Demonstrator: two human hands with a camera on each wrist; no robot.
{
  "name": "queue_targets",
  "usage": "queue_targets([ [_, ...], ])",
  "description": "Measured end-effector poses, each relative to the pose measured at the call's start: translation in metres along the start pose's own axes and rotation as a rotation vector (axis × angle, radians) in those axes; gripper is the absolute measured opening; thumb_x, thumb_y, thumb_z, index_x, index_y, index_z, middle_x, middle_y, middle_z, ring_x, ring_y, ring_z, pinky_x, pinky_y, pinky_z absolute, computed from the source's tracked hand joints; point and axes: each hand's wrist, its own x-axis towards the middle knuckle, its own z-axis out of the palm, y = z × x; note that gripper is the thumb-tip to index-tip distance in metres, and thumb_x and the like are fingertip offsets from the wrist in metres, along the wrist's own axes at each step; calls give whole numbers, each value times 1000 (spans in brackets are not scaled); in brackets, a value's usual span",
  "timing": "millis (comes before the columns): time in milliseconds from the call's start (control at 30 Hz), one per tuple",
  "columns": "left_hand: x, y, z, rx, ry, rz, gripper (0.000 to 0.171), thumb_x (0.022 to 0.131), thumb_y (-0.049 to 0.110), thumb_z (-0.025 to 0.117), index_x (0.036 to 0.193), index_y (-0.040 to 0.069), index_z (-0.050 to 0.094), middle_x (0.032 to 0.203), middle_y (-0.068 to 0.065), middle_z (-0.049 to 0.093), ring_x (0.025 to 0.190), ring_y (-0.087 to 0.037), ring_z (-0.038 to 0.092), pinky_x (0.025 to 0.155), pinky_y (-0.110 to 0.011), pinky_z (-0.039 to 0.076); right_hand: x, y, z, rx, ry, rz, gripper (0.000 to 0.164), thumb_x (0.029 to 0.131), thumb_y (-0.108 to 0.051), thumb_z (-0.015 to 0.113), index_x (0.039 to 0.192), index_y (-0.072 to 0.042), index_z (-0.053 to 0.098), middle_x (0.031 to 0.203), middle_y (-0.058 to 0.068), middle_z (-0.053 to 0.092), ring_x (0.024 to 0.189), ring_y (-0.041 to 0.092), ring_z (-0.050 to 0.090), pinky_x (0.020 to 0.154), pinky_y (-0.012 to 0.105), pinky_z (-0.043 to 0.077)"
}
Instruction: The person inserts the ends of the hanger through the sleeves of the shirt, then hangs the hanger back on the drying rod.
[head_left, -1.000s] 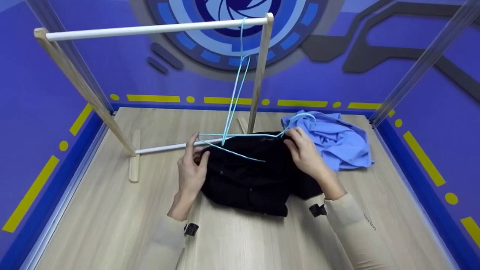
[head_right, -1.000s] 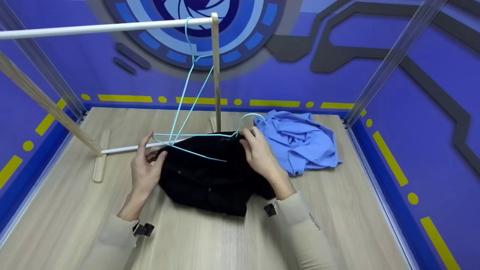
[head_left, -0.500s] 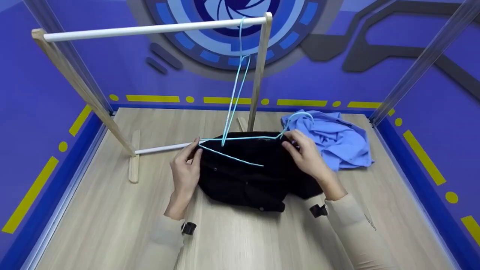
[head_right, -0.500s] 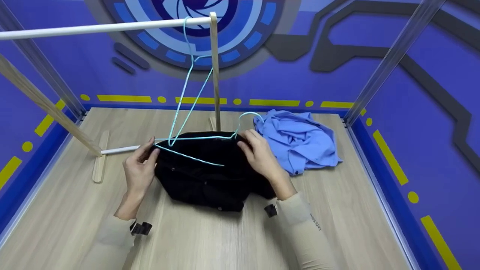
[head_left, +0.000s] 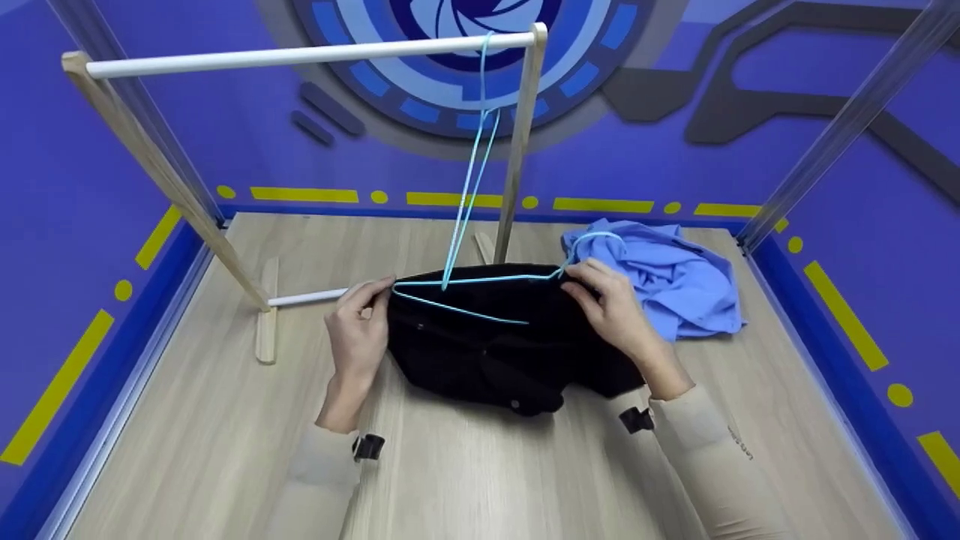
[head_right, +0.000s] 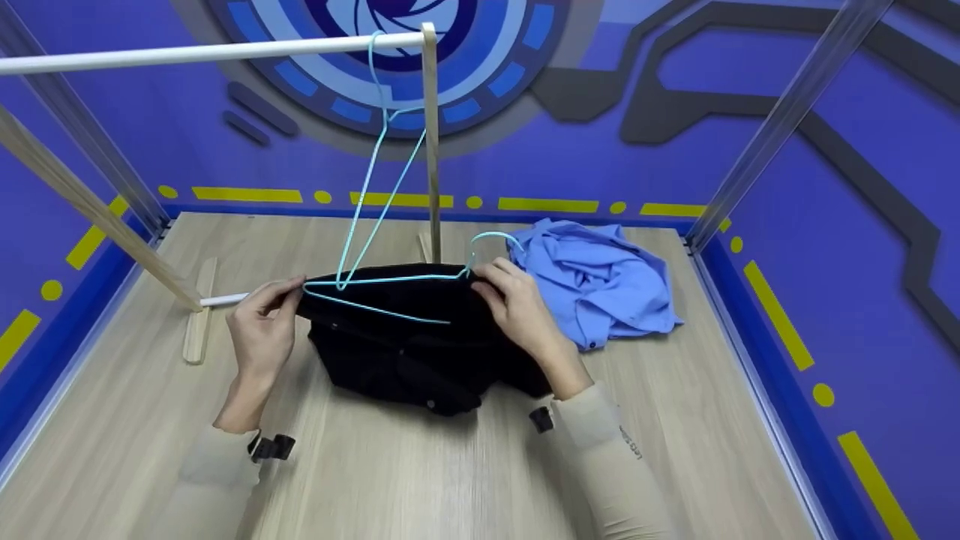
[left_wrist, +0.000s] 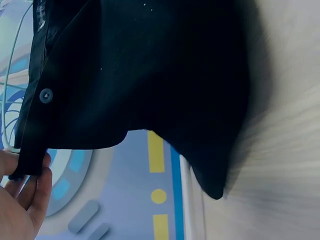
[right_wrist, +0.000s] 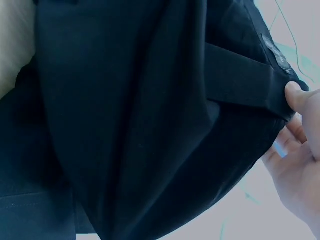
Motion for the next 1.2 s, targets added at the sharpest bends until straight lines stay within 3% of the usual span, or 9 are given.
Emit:
queue_targets([
  [400, 12, 14, -4, -28, 4, 79, 19, 88, -13, 72, 98, 1, 81, 92, -4, 76, 74, -21, 69, 70, -17, 50, -1, 1, 1, -85, -28, -27, 10, 92, 9, 70, 98, 1, 70, 92, 11, 64, 83, 25, 62, 75, 33, 49],
  [633, 5, 20, -3, -43, -39, 56, 19, 85, -10, 75, 98, 3, 80, 86, -9, 75, 71, -19, 68, 66, -21, 52, -2, 1, 1, -178, -63, -11, 5, 95, 3, 70, 99, -1, 70, 93, 10, 62, 82, 22, 60, 72, 36, 50],
  [800, -1, 24, 3, -65, -79, 38, 19, 83, -11, 75, 97, 1, 79, 87, -10, 75, 74, -20, 69, 63, -34, 56, -4, 1, 4, -223, -78, 4, 5, 96, 1, 70, 100, -3, 70, 93, 10, 59, 78, 22, 57, 68, 36, 49],
  [900, -3, 34, 7, -93, -94, 34, 20, 81, -16, 74, 96, -3, 77, 86, -12, 73, 71, -23, 68, 60, -40, 56, -5, 0, 6, -253, -84, 4, 6, 96, 0, 70, 100, -4, 70, 92, 9, 57, 74, 21, 55, 63, 35, 49],
  [1100, -7, 70, 8, -146, -135, 17, 19, 80, -20, 72, 95, -9, 72, 87, -17, 72, 69, -25, 67, 61, -27, 56, -5, -1, 11, -273, -92, 5, 2, 99, -4, 67, 101, -4, 69, 90, 9, 54, 72, 21, 54, 61, 35, 48],
  [1200, -12, 73, 14, -166, -161, 9, 20, 80, -20, 73, 96, -9, 71, 88, -18, 71, 71, -28, 69, 62, -30, 57, -5, -1, 14, -290, -82, -7, 2, 99, -4, 68, 100, -3, 69, 89, 9, 53, 72, 22, 53, 60, 35, 47],
])
